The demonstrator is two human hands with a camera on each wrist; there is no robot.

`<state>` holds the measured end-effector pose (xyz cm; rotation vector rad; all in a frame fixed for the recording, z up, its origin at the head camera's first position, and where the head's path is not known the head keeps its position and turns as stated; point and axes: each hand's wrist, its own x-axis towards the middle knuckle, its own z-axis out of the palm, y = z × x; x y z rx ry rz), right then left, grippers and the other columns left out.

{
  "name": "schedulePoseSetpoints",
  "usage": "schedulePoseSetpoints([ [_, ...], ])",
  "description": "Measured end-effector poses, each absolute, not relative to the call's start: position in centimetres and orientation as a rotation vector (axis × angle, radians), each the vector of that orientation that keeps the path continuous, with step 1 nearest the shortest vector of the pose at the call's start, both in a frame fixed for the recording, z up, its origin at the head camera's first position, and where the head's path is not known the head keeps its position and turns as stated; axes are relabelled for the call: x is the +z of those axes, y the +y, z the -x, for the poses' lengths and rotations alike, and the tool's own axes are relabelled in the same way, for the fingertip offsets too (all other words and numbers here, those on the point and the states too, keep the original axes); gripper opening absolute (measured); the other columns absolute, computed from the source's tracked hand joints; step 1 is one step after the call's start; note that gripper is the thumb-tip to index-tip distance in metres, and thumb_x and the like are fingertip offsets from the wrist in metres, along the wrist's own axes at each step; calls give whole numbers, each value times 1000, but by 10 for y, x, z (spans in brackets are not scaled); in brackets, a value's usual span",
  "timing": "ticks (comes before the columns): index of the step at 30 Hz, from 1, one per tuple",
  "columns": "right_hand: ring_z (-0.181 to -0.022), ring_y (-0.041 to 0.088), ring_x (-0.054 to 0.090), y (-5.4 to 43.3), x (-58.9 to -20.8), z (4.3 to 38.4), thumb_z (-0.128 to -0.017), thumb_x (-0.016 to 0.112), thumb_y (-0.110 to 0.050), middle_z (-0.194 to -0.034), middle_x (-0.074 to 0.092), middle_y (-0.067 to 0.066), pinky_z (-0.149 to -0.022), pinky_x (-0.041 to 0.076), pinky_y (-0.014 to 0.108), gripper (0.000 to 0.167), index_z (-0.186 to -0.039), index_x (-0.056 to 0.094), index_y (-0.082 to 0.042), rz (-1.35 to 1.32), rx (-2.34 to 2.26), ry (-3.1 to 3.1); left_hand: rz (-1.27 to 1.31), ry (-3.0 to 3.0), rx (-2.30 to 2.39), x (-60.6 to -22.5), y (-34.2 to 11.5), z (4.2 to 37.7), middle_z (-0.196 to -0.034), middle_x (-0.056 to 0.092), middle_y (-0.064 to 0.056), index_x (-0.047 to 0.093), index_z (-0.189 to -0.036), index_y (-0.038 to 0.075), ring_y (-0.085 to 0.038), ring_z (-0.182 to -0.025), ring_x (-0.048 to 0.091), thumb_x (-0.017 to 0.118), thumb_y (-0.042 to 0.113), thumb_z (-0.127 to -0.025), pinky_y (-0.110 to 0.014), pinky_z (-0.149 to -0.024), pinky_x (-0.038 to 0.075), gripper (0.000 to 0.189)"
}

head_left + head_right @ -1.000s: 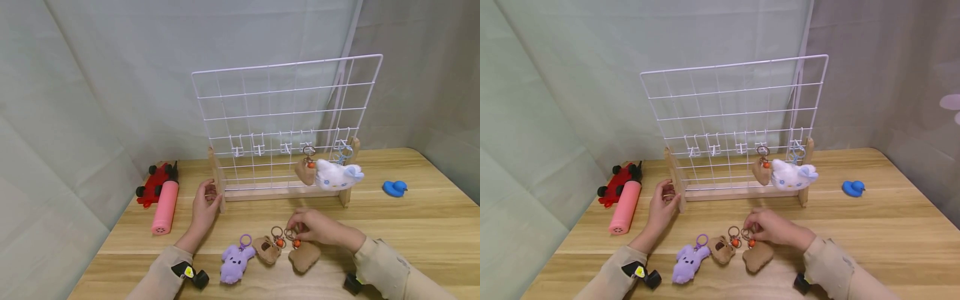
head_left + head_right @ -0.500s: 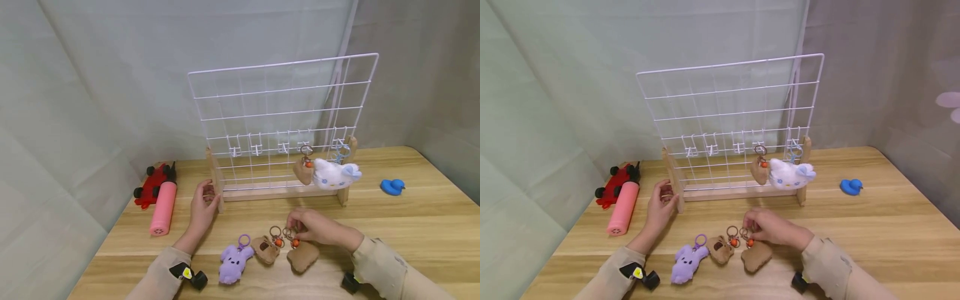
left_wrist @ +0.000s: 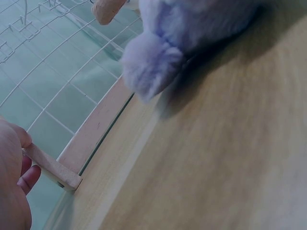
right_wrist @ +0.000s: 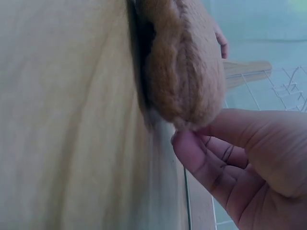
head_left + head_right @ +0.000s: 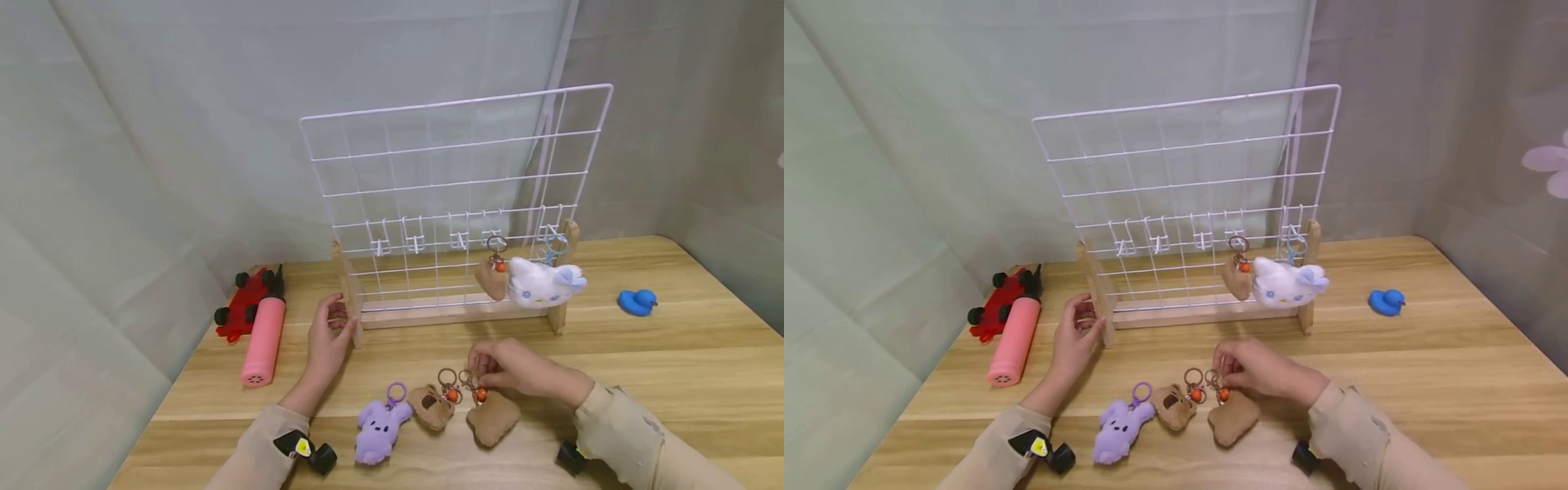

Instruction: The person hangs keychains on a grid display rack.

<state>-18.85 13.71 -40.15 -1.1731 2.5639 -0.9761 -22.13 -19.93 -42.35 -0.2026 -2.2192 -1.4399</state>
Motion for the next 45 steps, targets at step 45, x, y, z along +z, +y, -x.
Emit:
schedulePoseSetpoints([
  [45, -67, -3, 58, 153, -337, 185, -88, 67, -8, -79, 70, 2, -58, 53, 19, 4, -90, 66, -4, 1277, -1041, 2656, 207, -2222, -1450, -423, -200, 222, -110, 59, -23, 46, -128, -3, -20, -94, 56, 64, -8, -85, -11, -74, 49, 48],
])
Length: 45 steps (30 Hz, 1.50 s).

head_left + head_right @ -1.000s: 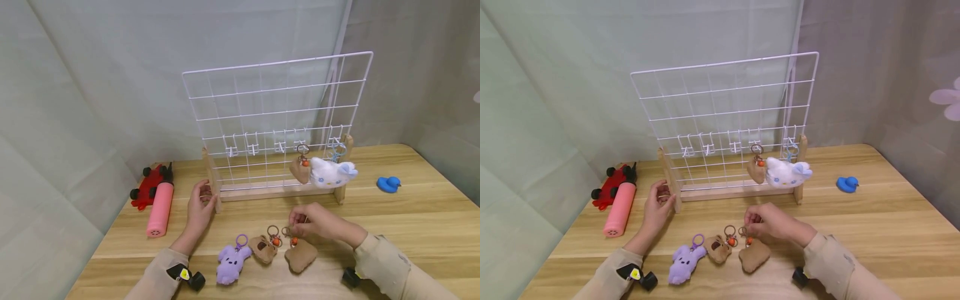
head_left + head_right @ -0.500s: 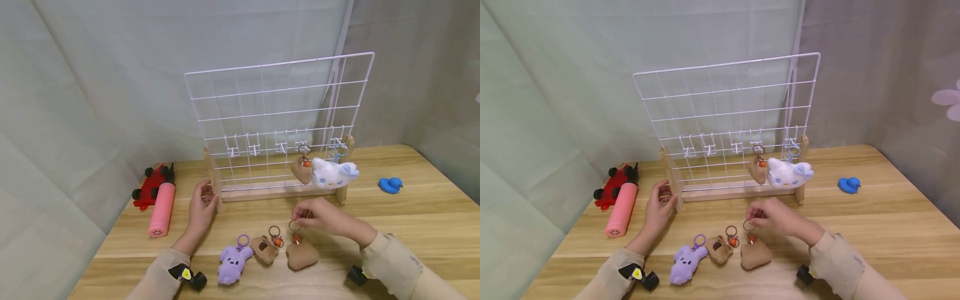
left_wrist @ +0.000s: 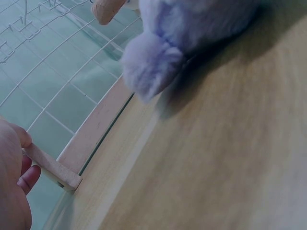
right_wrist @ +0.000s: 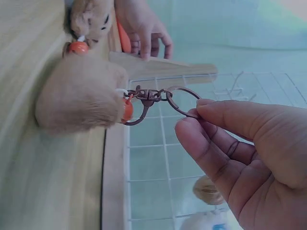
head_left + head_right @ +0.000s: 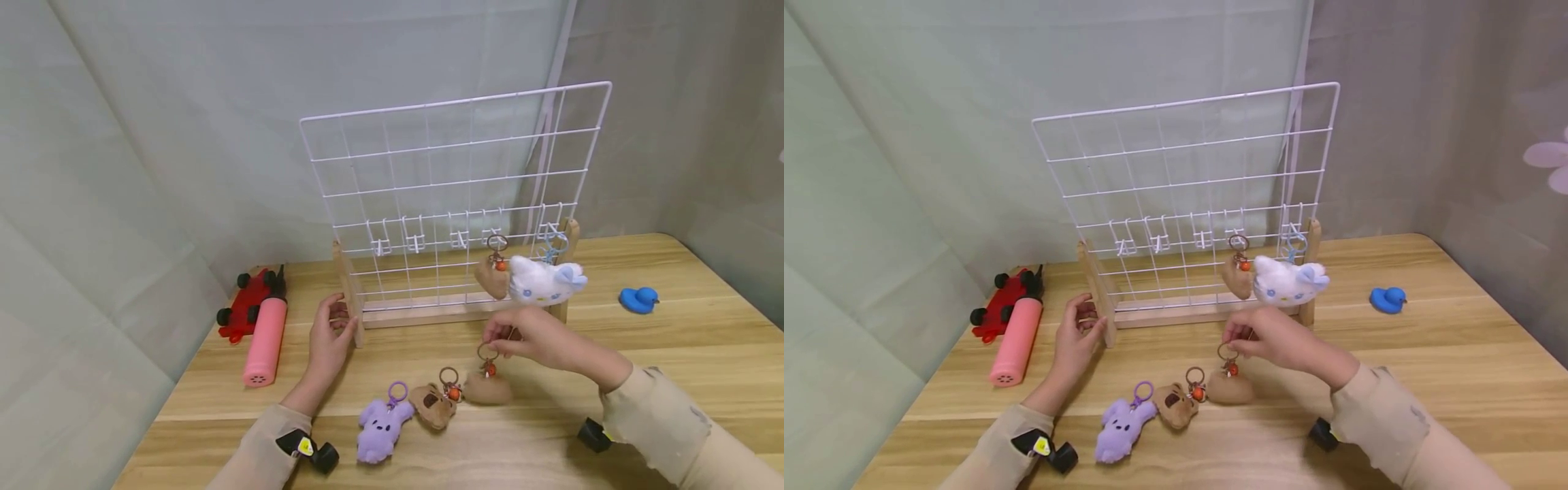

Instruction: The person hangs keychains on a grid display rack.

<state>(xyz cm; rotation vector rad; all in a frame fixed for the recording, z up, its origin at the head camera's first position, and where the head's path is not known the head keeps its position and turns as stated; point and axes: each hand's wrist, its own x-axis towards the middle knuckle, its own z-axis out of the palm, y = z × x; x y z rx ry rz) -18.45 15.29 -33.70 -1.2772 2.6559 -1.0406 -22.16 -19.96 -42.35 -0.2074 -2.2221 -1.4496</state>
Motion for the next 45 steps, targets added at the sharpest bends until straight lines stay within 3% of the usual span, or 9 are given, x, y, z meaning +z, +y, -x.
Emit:
schedulePoseSetpoints([
  [7, -68, 3, 62, 154, -325, 186, -89, 65, -6, -82, 70, 2, -59, 54, 19, 3, -91, 66, -6, 1249, -1025, 2667, 217, -2212, -1460, -423, -200, 222, -109, 58, -22, 46, -128, -3, -22, -94, 57, 63, -9, -85, -11, -74, 48, 47],
  [14, -67, 4, 63, 154, -314, 189, -86, 66, -1, -81, 71, 2, -59, 55, 20, 7, -91, 67, -7, 1299, -1015, 2687, 222, -2208, -1471, -424, -200, 221, -108, 58, -21, 47, -128, -2, -16, -93, 55, 63, -9, -84, -10, -74, 47, 47],
  [22, -72, -2, 59, 153, -300, 191, -85, 69, -5, -82, 69, -2, -62, 53, 19, 8, -88, 67, -12, 1354, -927, 2804, 217, -2205, -1469, -423, -200, 221, -110, 58, -23, 46, -129, -3, -25, -96, 57, 62, -10, -85, -12, -75, 49, 47],
  [31, -67, 1, 60, 150, -282, 192, -86, 68, -5, -82, 69, -1, -60, 52, 19, 8, -91, 67, -11, 1313, -868, 2854, 172, -2251, -1506, -388, -186, 199, -110, 57, -29, 45, -126, -10, -33, -98, 56, 59, -14, -85, -15, -77, 49, 44],
  [36, -74, 8, 65, 149, -271, 193, -86, 68, -4, -86, 70, -1, -63, 53, 20, 8, -93, 66, -8, 1276, -898, 2859, 174, -2243, -1505, -389, -187, 199, -110, 56, -28, 45, -126, -10, -32, -98, 56, 59, -13, -85, -15, -77, 49, 44],
  [45, -75, 11, 65, 147, -256, 199, -86, 67, 1, -85, 70, 0, -66, 55, 21, 12, -95, 67, -7, 1255, -941, 2844, 136, -2252, -1508, -415, -197, 219, -113, 57, -25, 44, -130, -5, -31, -101, 57, 59, -13, -85, -13, -78, 48, 47],
])
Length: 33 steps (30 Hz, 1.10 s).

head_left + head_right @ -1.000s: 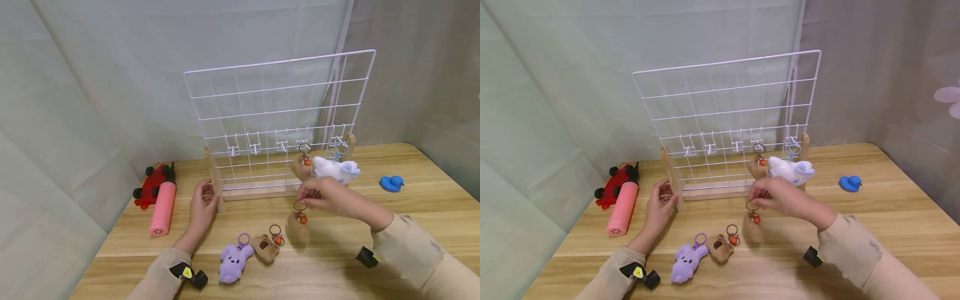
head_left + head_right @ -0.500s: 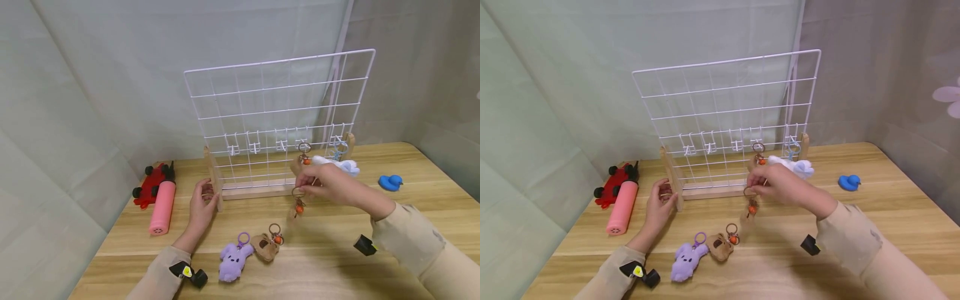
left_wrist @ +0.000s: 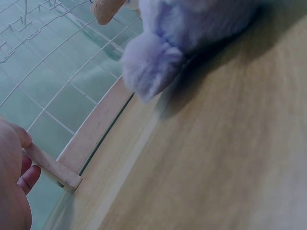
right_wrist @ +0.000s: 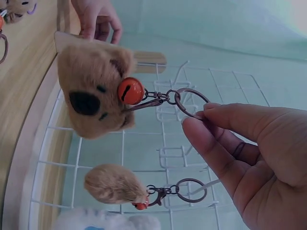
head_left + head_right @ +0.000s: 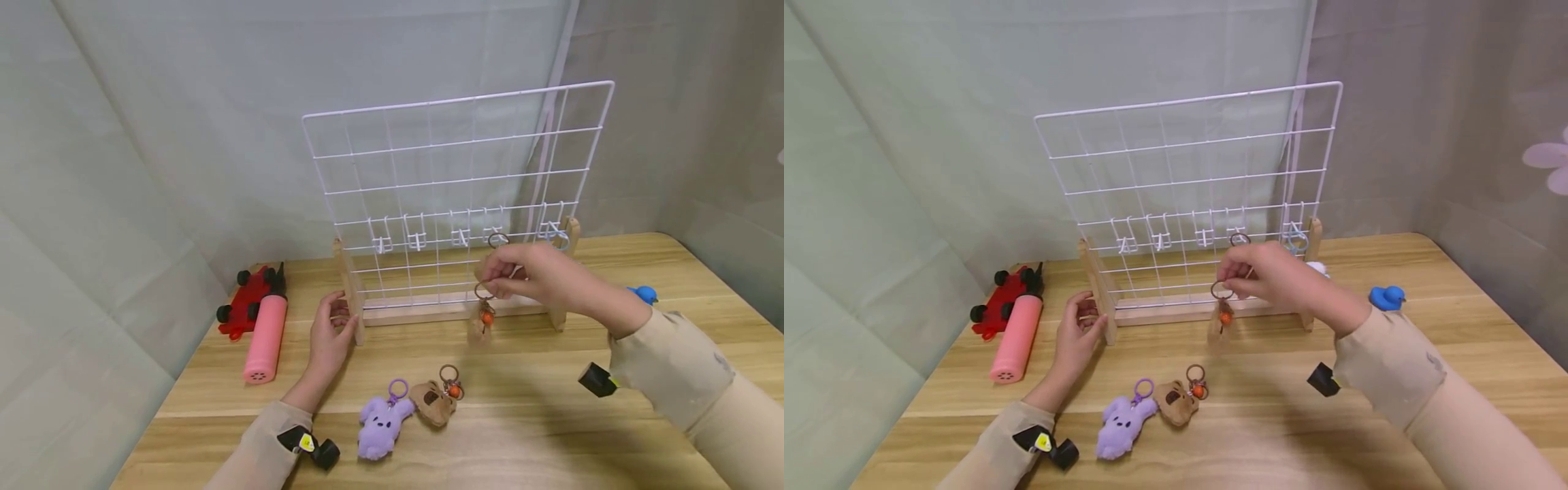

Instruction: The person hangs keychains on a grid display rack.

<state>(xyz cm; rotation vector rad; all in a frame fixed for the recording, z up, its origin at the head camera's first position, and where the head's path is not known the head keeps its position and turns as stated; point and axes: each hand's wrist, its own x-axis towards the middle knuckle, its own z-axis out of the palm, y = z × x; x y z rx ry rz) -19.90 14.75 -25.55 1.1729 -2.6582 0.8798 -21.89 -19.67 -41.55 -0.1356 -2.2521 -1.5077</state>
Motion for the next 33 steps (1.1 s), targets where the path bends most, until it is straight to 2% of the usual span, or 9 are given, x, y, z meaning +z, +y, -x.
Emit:
schedulePoseSetpoints([
  [6, -78, 8, 64, 148, -248, 202, -84, 67, 3, -83, 70, 1, -70, 56, 23, 14, -93, 68, -9, -1151, 800, -2605, 148, -2258, -1502, -409, -195, 215, -113, 57, -26, 45, -129, -6, -33, -101, 57, 60, -13, -85, -13, -77, 48, 47],
  [15, -78, 12, 64, 144, -239, 210, -84, 67, 3, -83, 70, 1, -70, 57, 24, 12, -92, 67, -6, -1094, 752, -2583, 185, -2266, -1466, -386, -186, 196, -109, 56, -29, 45, -125, -11, -35, -98, 57, 59, -12, -85, -17, -76, 49, 42],
  [27, -80, 15, 64, 139, -228, 222, -87, 66, 0, -85, 70, 5, -75, 58, 33, 10, -94, 68, -6, -1017, 687, -2604, 175, -2252, -1480, -418, -198, 219, -113, 57, -25, 45, -130, -5, -31, -99, 58, 61, -10, -86, -17, -77, 50, 47],
  [33, -82, 16, 65, 134, -226, 228, -88, 65, -2, -87, 71, 5, -76, 57, 33, 9, -95, 67, -7, -1012, 687, -2635, 211, -2226, -1470, -423, -201, 221, -110, 58, -23, 47, -129, -2, -29, -97, 58, 62, -8, -86, -14, -76, 49, 46],
])
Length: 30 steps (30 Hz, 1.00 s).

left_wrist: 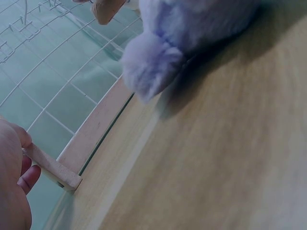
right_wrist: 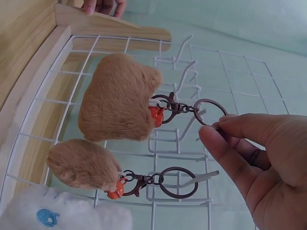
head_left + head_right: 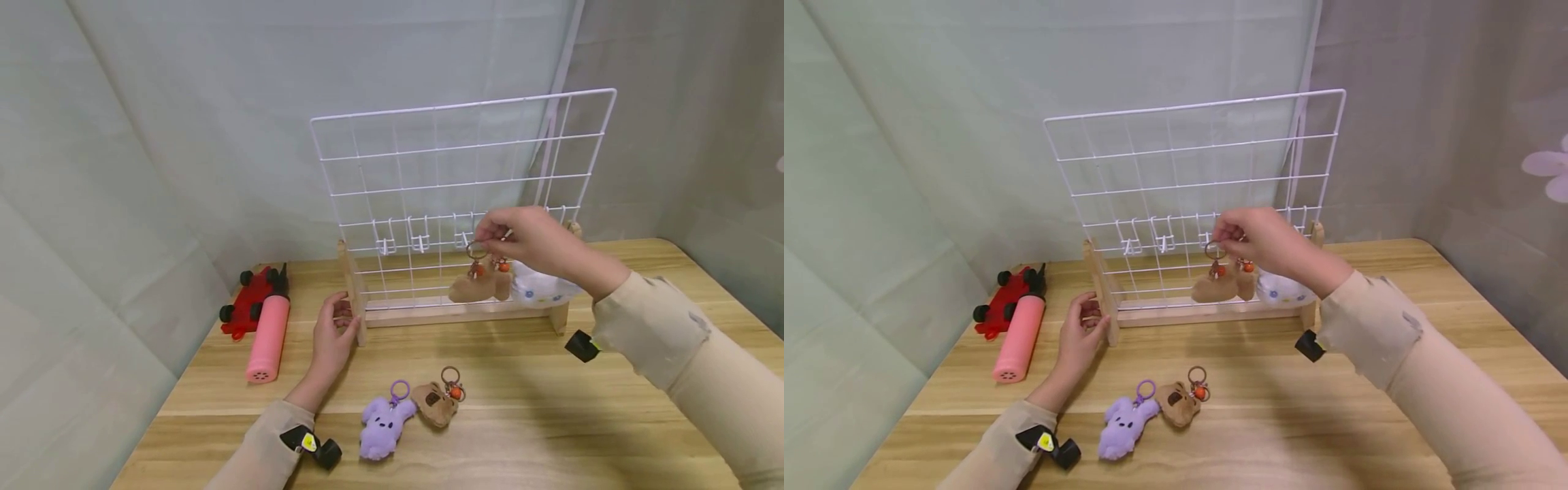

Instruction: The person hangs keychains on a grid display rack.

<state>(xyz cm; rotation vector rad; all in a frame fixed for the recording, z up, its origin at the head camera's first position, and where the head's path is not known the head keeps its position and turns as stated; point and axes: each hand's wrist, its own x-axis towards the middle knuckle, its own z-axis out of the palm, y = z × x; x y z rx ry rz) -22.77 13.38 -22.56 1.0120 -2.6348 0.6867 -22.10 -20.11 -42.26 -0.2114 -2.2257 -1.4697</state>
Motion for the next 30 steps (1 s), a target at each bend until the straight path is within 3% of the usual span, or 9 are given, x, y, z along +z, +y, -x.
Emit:
schedulePoseSetpoints([
  [30, -86, 23, 66, 123, -231, 248, -89, 61, 2, -91, 70, 13, -78, 57, 38, 9, -96, 66, -1, -1004, 624, -2741, 192, -2248, -1457, -423, -195, 222, -110, 58, -21, 47, -128, -1, -27, -95, 58, 63, -7, -85, -15, -75, 50, 46],
])
